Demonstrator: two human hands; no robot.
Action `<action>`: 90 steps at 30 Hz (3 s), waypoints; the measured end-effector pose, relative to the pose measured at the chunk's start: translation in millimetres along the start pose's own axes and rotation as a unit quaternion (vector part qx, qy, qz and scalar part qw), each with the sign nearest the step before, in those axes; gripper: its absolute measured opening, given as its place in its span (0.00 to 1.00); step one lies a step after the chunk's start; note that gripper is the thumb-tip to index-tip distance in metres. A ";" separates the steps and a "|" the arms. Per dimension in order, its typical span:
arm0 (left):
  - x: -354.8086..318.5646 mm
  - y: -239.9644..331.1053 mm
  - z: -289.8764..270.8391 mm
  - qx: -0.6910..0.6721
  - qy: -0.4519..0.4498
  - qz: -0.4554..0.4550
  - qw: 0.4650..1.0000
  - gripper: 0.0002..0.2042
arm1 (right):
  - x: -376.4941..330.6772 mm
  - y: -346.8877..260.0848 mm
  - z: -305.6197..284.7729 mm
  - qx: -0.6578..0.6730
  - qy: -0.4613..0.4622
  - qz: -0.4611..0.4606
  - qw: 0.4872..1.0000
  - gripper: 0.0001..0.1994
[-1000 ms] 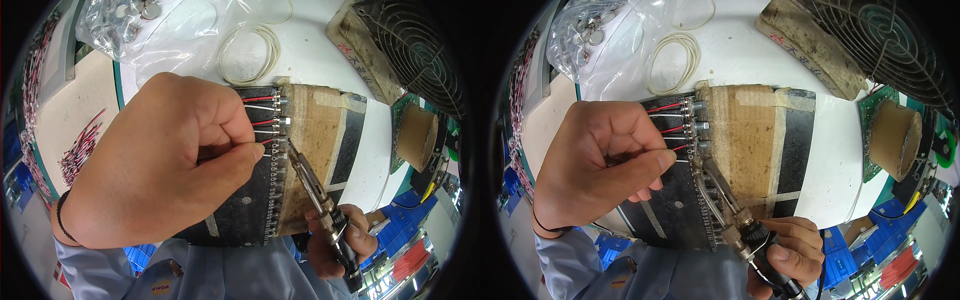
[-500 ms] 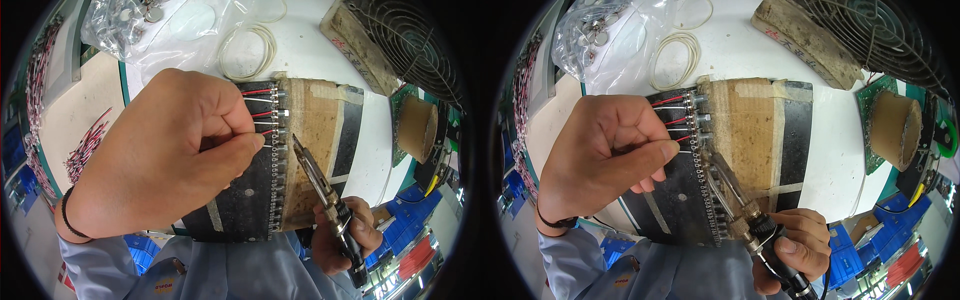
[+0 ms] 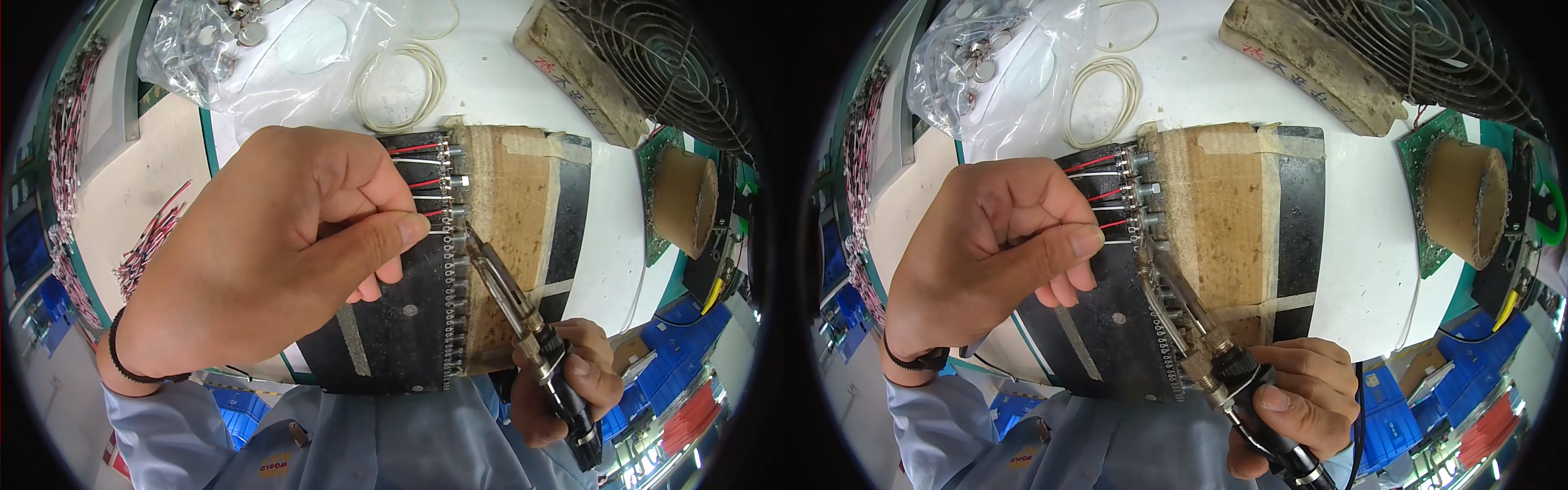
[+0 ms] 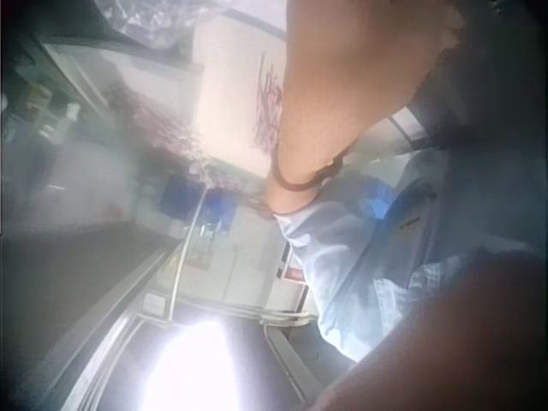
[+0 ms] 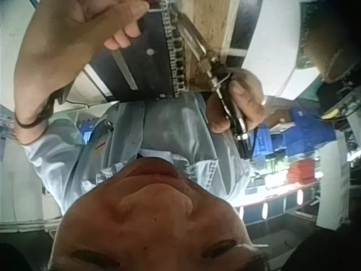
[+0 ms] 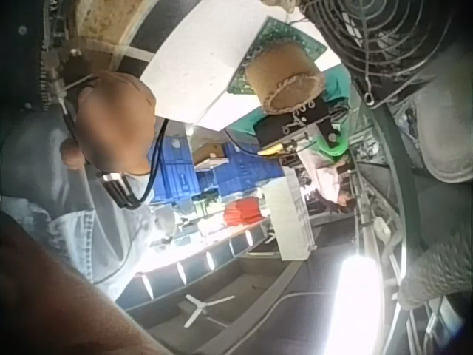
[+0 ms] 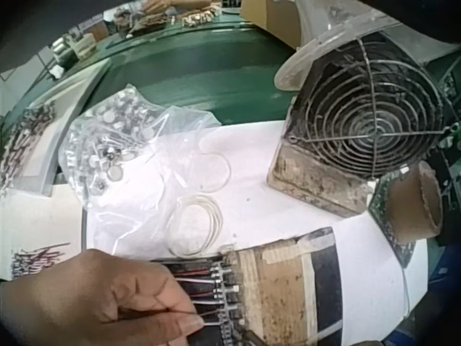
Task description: Soldering wires onto a connector board at an electronics workstation.
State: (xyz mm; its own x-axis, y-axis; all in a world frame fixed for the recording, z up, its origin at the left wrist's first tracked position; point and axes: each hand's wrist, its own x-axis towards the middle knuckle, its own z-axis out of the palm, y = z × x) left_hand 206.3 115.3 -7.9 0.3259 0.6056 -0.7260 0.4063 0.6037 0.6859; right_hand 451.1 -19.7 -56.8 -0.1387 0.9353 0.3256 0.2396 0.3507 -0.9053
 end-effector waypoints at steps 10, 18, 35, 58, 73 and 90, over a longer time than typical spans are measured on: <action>-1.0 -3.5 1.2 0.070 0.014 0.009 0.997 0.06 | 10.8 6.4 -0.9 -0.014 -0.051 -0.041 0.998 0.25; -0.7 -7.0 2.2 0.071 0.009 0.048 0.996 0.06 | 13.0 6.3 -0.6 -0.021 -0.063 -0.032 0.997 0.27; -1.0 -9.7 3.2 0.086 0.019 0.063 0.994 0.06 | 3.3 0.0 5.0 0.023 -0.001 0.019 1.000 0.26; -3.2 -10.7 7.3 0.085 0.036 0.067 0.993 0.06 | 8.5 5.4 2.7 -0.045 -0.044 -0.060 0.996 0.23; -3.7 -12.5 8.2 0.099 0.039 0.081 0.991 0.05 | 7.9 7.6 2.6 -0.034 -0.036 -0.070 0.996 0.24; -2.2 -20.6 8.8 0.128 0.048 0.157 0.978 0.05 | -10.0 -1.6 5.1 0.048 0.024 0.014 0.998 0.27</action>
State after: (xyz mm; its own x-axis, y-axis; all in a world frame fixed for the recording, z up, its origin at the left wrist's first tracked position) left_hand 204.7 97.0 -20.9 0.3919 0.7943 -0.4642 0.5032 0.2374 0.8310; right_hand 447.1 -29.8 -60.0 -0.0856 0.9470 0.3097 0.1498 0.3196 -0.9356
